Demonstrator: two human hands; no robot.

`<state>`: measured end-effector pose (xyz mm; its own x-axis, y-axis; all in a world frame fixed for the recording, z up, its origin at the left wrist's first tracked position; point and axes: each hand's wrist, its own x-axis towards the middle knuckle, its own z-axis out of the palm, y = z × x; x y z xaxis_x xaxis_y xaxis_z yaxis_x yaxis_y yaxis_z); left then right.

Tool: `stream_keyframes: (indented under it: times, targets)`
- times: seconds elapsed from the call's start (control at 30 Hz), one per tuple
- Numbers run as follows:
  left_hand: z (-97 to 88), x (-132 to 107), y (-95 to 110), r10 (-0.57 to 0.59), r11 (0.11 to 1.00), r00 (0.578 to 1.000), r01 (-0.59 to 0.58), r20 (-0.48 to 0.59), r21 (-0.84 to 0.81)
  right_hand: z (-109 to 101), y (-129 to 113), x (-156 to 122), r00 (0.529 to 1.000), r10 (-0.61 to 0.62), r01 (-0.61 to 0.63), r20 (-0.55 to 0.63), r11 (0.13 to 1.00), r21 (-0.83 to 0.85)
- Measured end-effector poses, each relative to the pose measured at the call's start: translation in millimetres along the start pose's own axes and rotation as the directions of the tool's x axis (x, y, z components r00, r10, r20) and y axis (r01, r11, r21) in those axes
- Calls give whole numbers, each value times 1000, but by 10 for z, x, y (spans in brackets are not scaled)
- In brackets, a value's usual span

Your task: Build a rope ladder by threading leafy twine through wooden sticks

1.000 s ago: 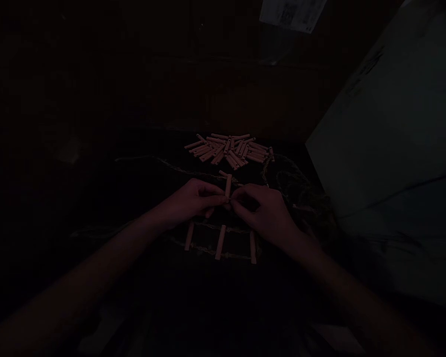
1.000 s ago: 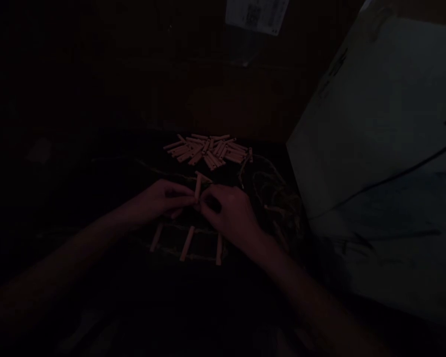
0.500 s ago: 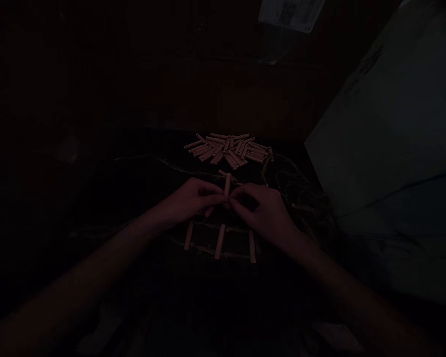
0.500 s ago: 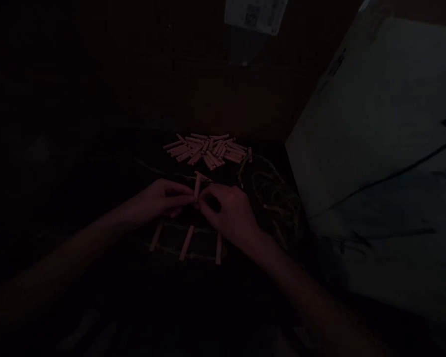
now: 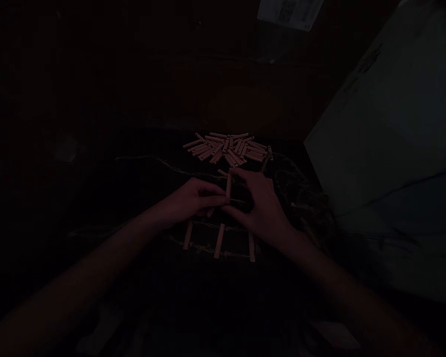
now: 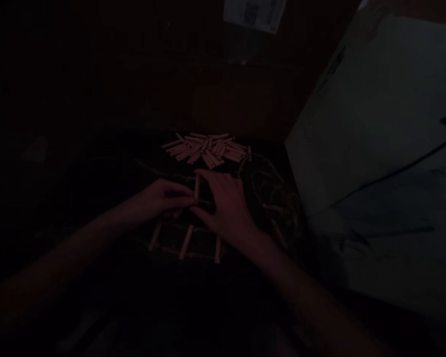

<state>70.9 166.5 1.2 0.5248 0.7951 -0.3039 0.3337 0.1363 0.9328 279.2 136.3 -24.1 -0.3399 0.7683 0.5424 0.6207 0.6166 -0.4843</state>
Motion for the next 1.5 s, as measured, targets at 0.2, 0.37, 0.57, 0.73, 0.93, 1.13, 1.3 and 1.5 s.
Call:
stream_keyframes:
  times: [0.2, 0.37, 0.57, 0.73, 0.93, 1.13, 1.3, 1.5]
  targets:
    - [-3, 3, 9, -7, 999, 1000, 7, -20, 34, -15, -2, 16, 1000, -12, 13, -11, 1000, 14]
    - [-8, 1, 4, 18, 999, 999, -17, -33, 46, -35, -26, 24, 1000, -11, 11, -16, 1000, -1]
    - [-38, -1, -14, 35, 997, 997, -30, -71, 73, -31, -29, 18, 1000, -3, 3, -21, 1000, -15]
    - [-61, 0, -3, 58, 993, 997, -52, -49, 102, -11, -11, 10, 1000, -7, 7, -8, 1000, -1]
    - [-85, -9, 21, 69, 988, 996, -60, -53, 144, -13, -28, 12, 1000, 18, -18, -12, 1000, 14]
    - [-106, -2, 7, 108, 983, 993, -98, -56, 157, -23, -57, 14, 996, 89, -89, 6, 993, 76]
    - [-104, -5, 14, 94, 987, 994, -87, -50, 135, -20, -73, 16, 991, 135, -134, -1, 986, 103]
    - [-112, -8, 10, 107, 985, 993, -100, -44, 139, -7, -92, 9, 988, 154, -152, -13, 983, 107]
